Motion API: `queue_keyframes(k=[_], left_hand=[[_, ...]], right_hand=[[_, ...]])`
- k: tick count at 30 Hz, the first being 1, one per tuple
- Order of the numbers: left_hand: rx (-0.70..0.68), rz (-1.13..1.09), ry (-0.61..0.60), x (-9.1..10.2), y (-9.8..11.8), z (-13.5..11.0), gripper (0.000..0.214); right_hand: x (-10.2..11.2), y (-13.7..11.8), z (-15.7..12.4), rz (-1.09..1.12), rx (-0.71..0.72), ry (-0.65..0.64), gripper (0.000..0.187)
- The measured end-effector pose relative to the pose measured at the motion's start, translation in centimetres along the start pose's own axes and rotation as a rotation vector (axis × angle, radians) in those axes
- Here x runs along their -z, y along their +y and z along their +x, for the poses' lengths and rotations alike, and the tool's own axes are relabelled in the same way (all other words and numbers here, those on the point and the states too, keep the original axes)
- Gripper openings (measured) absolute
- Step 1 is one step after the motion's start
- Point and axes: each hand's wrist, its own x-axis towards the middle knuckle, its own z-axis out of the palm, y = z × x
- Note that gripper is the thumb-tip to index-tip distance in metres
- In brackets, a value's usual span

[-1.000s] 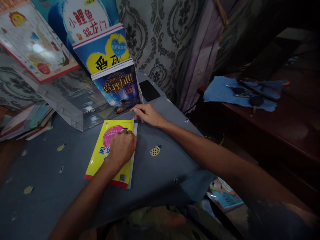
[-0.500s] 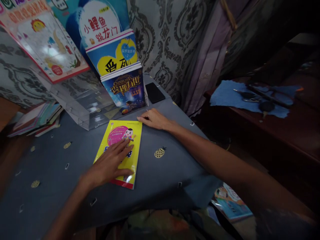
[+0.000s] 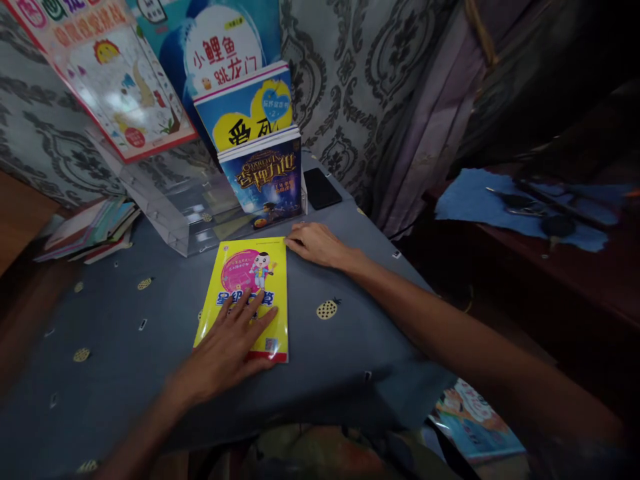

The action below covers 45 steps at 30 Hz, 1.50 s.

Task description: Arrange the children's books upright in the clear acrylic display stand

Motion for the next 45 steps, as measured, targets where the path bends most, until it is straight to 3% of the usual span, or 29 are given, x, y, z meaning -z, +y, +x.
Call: queue_keyframes(k=[3,9,16,20,26,29,34,38,45], left_hand=[[0.034,0.088,0.104,-1.1,1.1,1.3,0.064],[0.056,0.221,0.194,-1.7,2.3,3.6,0.061],[-0.004,0.253,0.358,-2.4,2.2,3.9,0.051],[-0.053,0.202,0.461,-2.5,2.1,3.7,0.042],[-0.155,0.157,0.600,-1.9,2.5,3.8,0.027],[-0.180,0.129,0.610,-1.4,2.7,3.9,0.020],[-0.175,0.055,0.623,-1.1,2.7,4.0,0.015],[-0.170,-0.039,0.601,-1.1,2.5,3.9,0.015],[-0.184,-0.096,0.583,-0.7,2.3,3.9,0.018]], right_hand=[[-0.3,-0.1,0.1,-0.031,-0.007,0.019,0.033],[-1.3,0.4,0.5,-0.038,0.053,0.081,0.034],[-2.3,0.7,0.6,0.145,0.150,0.180,0.037],[-2.8,0.4,0.6,0.192,0.221,0.101,0.042],[-2.9,-0.1,0.3,0.137,0.163,0.016,0.041],[-2.9,-0.6,-0.6,0.144,0.174,0.009,0.043],[-2.9,-1.5,-3.7,0.167,0.229,-0.025,0.062],[-2.6,-1.9,-5.8,0.198,0.257,-0.039,0.063],[-2.1,-2.1,-6.4,0.227,0.250,-0.064,0.066]])
